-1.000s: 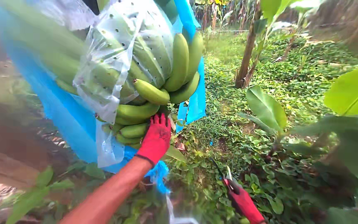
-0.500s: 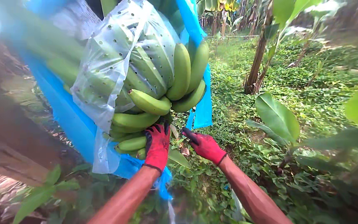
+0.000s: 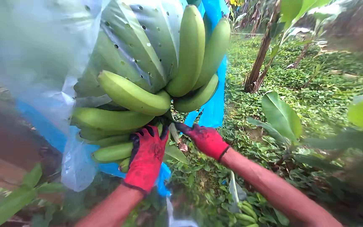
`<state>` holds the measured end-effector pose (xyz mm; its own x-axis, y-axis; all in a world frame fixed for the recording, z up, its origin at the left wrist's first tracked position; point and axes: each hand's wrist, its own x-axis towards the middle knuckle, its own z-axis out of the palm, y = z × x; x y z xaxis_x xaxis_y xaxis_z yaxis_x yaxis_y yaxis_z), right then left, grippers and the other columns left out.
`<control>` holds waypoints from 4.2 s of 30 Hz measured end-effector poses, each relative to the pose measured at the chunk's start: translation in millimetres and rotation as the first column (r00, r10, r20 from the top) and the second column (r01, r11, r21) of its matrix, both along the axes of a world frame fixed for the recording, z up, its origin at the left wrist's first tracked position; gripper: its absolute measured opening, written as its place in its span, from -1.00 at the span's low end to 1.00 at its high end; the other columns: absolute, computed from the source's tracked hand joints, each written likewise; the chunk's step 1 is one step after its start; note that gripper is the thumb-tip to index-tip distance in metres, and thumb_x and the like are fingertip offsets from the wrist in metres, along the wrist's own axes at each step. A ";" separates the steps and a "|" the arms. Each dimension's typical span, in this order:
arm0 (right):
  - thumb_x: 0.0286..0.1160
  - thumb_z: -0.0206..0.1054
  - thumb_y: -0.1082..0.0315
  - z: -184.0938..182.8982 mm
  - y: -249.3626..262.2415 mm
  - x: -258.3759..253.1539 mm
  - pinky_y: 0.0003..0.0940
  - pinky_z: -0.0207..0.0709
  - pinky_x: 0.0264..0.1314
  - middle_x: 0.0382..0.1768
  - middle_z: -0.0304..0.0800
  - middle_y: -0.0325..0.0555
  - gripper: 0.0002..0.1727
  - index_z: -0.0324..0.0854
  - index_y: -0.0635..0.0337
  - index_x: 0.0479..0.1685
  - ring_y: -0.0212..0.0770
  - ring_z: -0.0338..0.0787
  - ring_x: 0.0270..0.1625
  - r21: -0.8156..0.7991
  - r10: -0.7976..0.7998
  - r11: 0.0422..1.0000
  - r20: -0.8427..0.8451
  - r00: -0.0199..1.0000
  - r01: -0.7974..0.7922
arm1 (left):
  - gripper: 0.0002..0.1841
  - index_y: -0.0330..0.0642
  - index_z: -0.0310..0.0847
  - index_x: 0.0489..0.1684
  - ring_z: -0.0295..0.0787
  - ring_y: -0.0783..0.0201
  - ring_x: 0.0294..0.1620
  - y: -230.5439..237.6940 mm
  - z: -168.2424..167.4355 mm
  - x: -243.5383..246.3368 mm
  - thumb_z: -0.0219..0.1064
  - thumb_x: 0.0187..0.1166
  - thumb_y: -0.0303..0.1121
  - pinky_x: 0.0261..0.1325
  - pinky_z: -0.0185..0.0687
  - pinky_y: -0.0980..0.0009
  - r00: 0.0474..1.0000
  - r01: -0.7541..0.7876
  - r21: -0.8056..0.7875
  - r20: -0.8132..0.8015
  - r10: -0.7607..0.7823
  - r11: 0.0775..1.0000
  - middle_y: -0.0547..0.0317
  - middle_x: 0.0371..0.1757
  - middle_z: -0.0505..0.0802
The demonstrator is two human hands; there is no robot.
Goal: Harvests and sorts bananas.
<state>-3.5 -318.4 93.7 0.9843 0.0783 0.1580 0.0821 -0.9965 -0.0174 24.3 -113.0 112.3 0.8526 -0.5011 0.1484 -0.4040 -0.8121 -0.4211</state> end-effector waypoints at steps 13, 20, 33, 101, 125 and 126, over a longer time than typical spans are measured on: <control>0.63 0.12 0.35 -88.7 -107.2 -83.6 0.44 0.61 -0.12 -0.08 0.85 0.26 -0.22 0.14 -0.67 0.81 0.40 0.84 -0.09 -0.012 -0.336 0.941 -0.157 0.929 0.338 | -0.03 0.41 0.14 0.84 0.54 -0.54 0.31 43.5 5.2 -24.8 0.53 0.32 -0.44 0.11 0.57 -0.36 0.990 0.143 -0.008 -0.016 -0.143 0.990 -0.53 0.36 0.55; 0.59 0.21 0.23 -103.6 -25.2 -110.3 0.09 0.70 -0.36 -0.21 0.85 0.01 -0.35 0.40 -0.47 0.73 0.04 0.84 -0.34 0.281 -0.119 0.959 0.244 0.962 0.047 | -0.16 0.36 0.17 0.83 0.56 -0.56 0.24 46.1 -11.3 -13.1 0.38 0.52 -0.51 0.10 0.54 -0.36 0.995 0.078 0.011 0.061 -0.079 0.997 -0.53 0.30 0.57; 0.64 0.17 0.27 -34.7 20.8 -8.0 0.03 0.63 -0.39 -0.27 0.75 0.08 -0.30 0.27 -0.65 0.75 0.10 0.78 -0.35 0.019 0.008 1.000 0.213 0.977 -0.012 | -0.19 0.37 0.17 0.83 0.59 -0.49 0.21 30.2 -19.7 -16.5 0.27 0.59 -0.59 0.09 0.56 -0.29 0.997 0.023 0.017 0.072 -0.024 1.000 -0.50 0.27 0.57; 0.87 0.04 0.10 -458.7 307.4 -264.0 -0.41 0.55 -0.62 -0.57 0.59 -0.21 -0.65 0.55 0.19 0.12 -0.31 0.59 -0.64 0.234 0.431 -0.458 -0.785 0.445 0.857 | 0.34 -0.10 0.06 0.85 0.61 -0.17 0.51 302.9 -411.0 -166.9 0.75 -0.15 0.18 0.52 0.54 -0.16 0.128 -0.577 0.066 -0.977 0.170 0.814 -0.23 0.54 0.61; 0.89 -0.16 -0.02 -351.9 128.6 -161.1 -0.49 0.50 -0.81 -0.76 0.55 -0.31 -0.53 0.59 0.02 -0.14 -0.41 0.54 -0.81 0.465 0.204 -0.466 -0.771 0.603 0.753 | 0.28 -0.10 0.12 0.84 0.61 -0.42 0.39 236.9 -474.5 -218.8 0.71 -0.07 0.20 0.29 0.56 -0.41 0.091 -0.755 -0.003 -0.991 0.100 0.656 -0.42 0.53 0.56; 0.88 -0.12 -0.03 -363.3 118.3 -171.8 -0.49 0.51 -0.81 -0.76 0.56 -0.31 -0.53 0.62 0.02 -0.20 -0.41 0.55 -0.81 0.458 0.166 -0.444 -0.803 0.573 0.770 | 0.27 -0.08 0.12 0.84 0.62 -0.43 0.37 243.4 -485.4 -222.3 0.71 -0.07 0.20 0.27 0.57 -0.42 0.076 -0.773 0.006 -0.992 0.102 0.635 -0.43 0.52 0.57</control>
